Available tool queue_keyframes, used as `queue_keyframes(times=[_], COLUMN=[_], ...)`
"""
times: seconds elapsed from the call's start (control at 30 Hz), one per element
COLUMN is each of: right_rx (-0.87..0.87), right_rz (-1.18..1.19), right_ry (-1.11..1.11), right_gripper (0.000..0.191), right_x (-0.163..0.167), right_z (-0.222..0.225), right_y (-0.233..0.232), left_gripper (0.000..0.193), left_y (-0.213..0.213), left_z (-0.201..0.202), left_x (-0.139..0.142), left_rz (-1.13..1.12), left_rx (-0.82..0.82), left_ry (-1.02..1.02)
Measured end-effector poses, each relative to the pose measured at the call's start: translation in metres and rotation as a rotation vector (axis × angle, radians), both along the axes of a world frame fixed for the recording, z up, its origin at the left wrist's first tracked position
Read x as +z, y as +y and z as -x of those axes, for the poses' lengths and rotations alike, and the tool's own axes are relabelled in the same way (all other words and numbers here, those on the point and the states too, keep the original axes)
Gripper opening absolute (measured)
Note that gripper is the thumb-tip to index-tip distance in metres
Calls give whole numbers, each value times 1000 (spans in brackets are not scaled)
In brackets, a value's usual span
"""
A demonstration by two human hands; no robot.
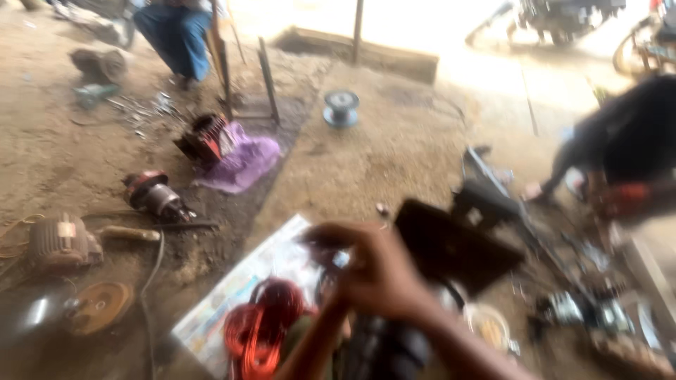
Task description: The person removes a bundle of red copper wire from a cylindrical motor component, then re-wraps the wire around the component by hand. The person adjusts the wire position and tightens the winding while seated on the ground.
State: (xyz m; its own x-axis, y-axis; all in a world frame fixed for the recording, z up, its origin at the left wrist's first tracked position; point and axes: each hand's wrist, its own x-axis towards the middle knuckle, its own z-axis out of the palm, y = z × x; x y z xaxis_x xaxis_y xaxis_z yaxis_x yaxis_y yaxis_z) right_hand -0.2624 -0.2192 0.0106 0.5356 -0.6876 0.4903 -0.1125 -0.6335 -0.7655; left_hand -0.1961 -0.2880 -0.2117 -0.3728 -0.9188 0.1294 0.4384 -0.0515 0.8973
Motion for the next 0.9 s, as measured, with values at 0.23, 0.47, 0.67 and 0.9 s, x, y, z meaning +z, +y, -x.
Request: queue_keyframes(times=[0.23,0.47,0.67,0.9], right_rx=[-655,-431,-659,-591], right_rz=[-328,-349,-149,-78], right_ry=[60,0,190,-50], right_gripper=[45,82,47,19], right_x=[-47,-58,-99,-126], right_z=[174,150,163,154], right_y=[114,186,145,107], left_gripper=[55,59,68,69], left_y=[-16,42,92,168], left_z=[-10,-21,10,-19], left_x=[-17,28,50,80], left_rz=[92,163,127,-80], left_rx=[192,505,780,933], left_ry=[-269,-215,-251,-243])
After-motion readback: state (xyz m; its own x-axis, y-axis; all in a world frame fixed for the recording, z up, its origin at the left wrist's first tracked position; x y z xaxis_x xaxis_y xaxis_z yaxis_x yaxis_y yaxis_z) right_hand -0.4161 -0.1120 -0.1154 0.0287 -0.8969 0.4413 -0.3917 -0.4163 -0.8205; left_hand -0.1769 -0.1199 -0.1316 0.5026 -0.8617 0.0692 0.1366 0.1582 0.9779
